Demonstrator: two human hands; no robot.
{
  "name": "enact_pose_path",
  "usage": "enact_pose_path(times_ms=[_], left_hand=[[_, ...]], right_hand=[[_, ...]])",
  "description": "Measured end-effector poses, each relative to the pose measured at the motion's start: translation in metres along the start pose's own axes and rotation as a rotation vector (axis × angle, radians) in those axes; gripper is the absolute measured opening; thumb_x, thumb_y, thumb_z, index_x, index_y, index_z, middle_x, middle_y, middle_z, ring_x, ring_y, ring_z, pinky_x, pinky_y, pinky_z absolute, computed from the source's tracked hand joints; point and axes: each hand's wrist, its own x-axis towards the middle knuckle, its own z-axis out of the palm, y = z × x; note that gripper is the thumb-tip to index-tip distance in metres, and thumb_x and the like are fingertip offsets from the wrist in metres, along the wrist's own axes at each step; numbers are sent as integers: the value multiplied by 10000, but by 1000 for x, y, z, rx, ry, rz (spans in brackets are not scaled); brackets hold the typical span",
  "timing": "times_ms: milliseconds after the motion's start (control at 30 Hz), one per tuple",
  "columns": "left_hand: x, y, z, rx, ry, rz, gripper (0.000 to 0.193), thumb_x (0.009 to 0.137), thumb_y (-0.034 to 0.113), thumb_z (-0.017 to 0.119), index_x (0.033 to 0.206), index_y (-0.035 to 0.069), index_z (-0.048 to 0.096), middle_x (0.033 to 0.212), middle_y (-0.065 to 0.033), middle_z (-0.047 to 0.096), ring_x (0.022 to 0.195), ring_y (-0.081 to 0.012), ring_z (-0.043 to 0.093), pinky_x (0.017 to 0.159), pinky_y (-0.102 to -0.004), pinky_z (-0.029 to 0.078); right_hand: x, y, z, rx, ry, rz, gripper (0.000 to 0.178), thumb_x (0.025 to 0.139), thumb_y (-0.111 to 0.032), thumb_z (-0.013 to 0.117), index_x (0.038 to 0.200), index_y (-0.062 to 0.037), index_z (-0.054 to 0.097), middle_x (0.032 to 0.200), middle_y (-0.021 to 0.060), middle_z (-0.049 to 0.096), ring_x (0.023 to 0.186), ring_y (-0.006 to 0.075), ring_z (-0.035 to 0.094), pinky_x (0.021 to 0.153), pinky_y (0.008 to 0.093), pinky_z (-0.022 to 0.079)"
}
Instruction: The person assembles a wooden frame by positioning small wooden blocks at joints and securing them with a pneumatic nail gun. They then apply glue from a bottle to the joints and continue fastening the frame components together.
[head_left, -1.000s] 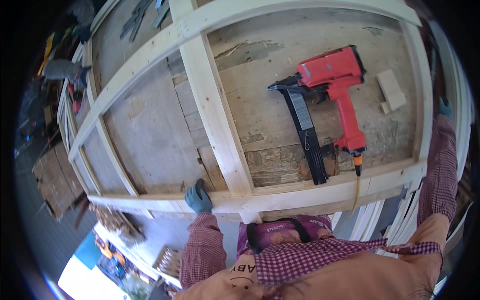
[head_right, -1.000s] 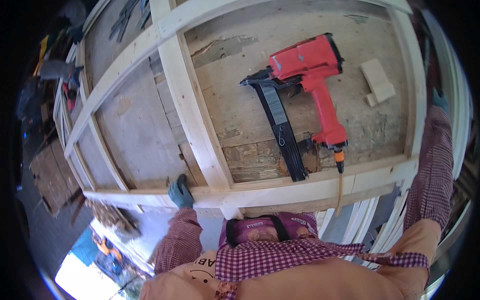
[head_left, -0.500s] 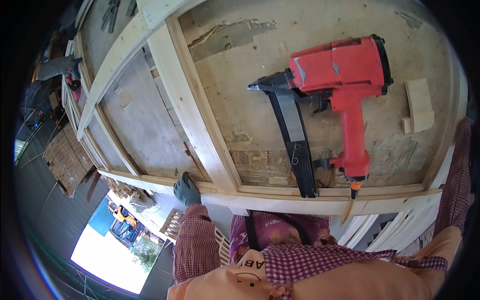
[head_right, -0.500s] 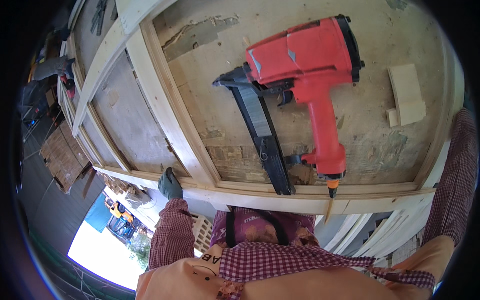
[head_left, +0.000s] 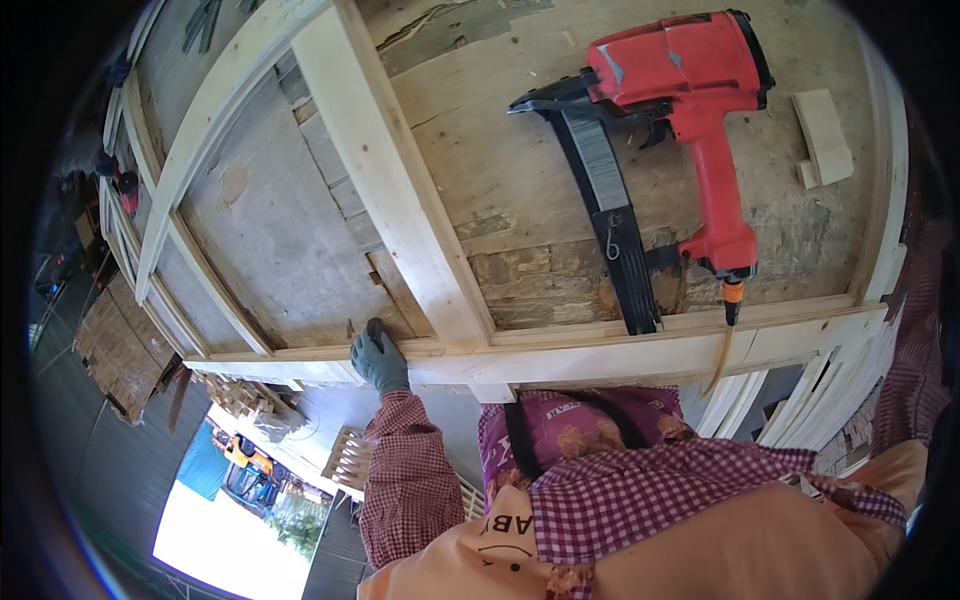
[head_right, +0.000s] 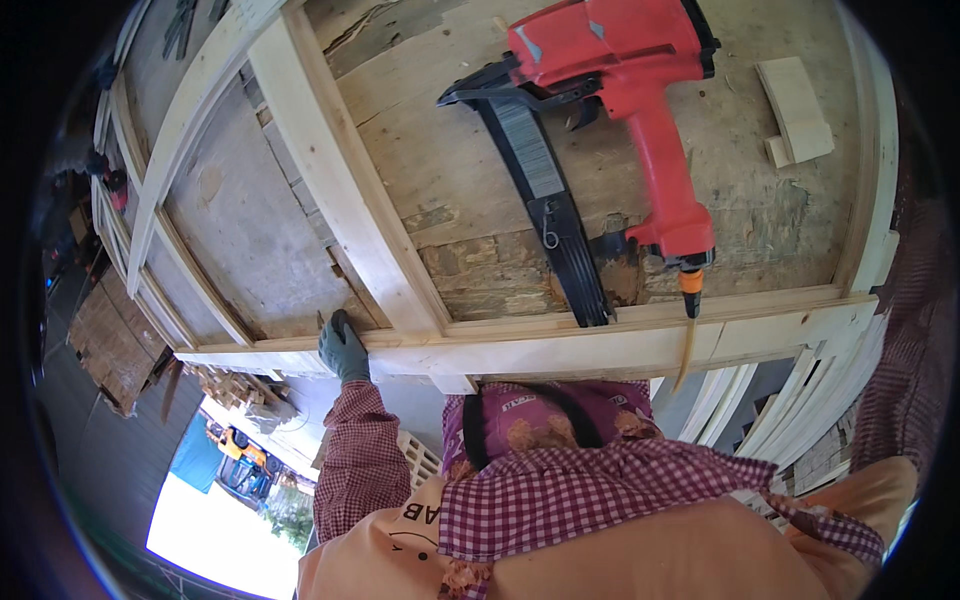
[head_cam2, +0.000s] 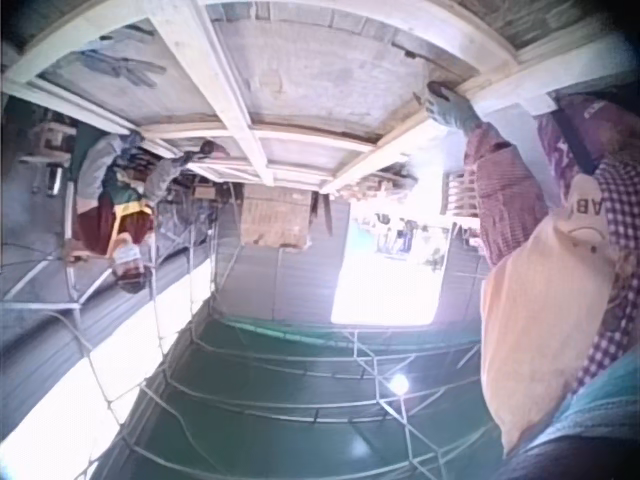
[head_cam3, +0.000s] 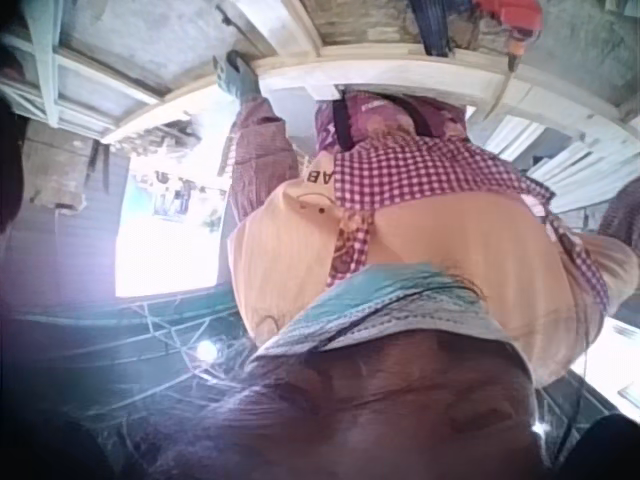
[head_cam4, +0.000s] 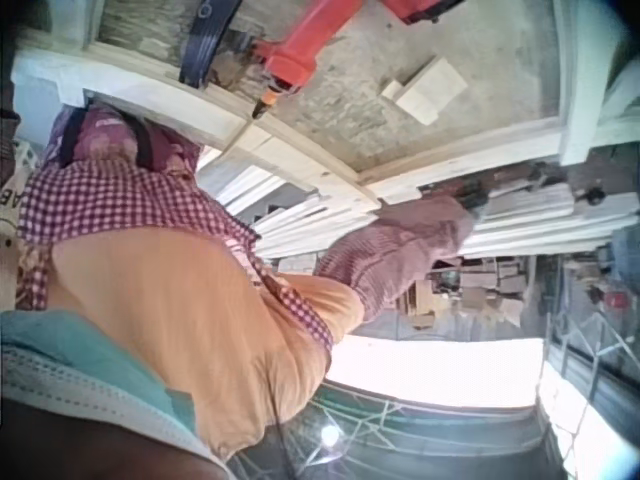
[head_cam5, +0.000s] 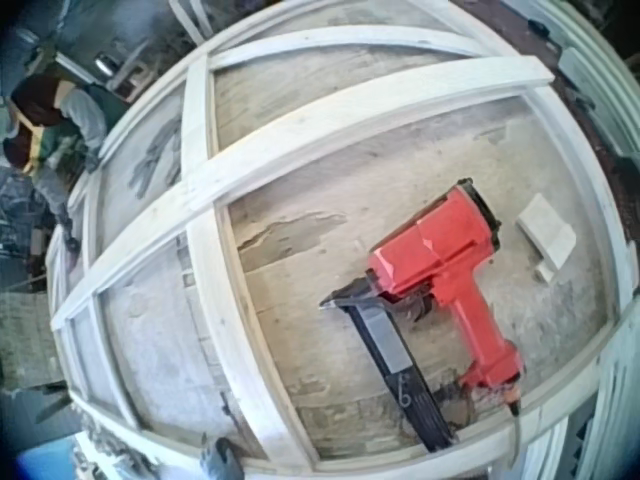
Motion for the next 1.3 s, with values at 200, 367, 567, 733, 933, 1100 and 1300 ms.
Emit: enact_pose_path(times_ms=[200,367,567,733,933,1100,1300], left_hand=[[4,8,-3,-311,147,-11,299,829,205,580,1087,54,587,1029,-115,615,1019,-308,517,899,-418,380],[39,99,-48,-671,270,190,490,809,232,635,1211,-1,480,1139,-175,549,1071,-342,480,916,-418,373],[74,183,-62,-551,293,289,833,771,427,637,1375,2,254,1196,-208,474,1041,-358,466,886,-458,374],[80,186,-65,-603,121,206,892,750,464,644,1391,6,225,1167,-208,479,986,-350,472,842,-457,395],[79,183,-66,-619,108,213,897,752,458,649,1395,3,221,1171,-223,470,995,-347,464,844,-455,395],[83,184,-56,-645,150,241,871,737,435,670,1369,-11,269,1178,-226,466,1007,-346,462,828,-463,410],[88,179,-59,-725,156,228,827,738,417,674,1333,-28,313,1187,-220,465,1029,-355,462,816,-462,423]], right_hand=[[-141,-95,0,344,-84,-14,410,909,-410,483,1105,-72,605,658,11,515,565,117,473,507,254,361],[-264,-179,32,598,-56,-213,332,949,-348,459,1054,-74,613,524,-96,329,410,7,259,367,205,174],[-374,-298,69,975,11,-421,363,915,-254,538,1173,1,536,698,-33,498,580,55,443,507,198,354],[-410,-432,95,1272,-749,-830,531,958,-329,416,1261,105,372,609,-34,414,433,67,384,359,201,330],[-411,-520,186,856,-489,-372,294,917,-242,512,1104,-21,565,541,-58,391,410,27,358,351,189,286],[-402,-572,220,647,-512,-530,245,934,-198,486,1070,-5,552,571,-38,442,433,33,386,381,185,314],[-416,-639,248,862,-209,-919,280,961,-187,411,1146,1,506,629,-14,484,464,39,417,393,188,338]])
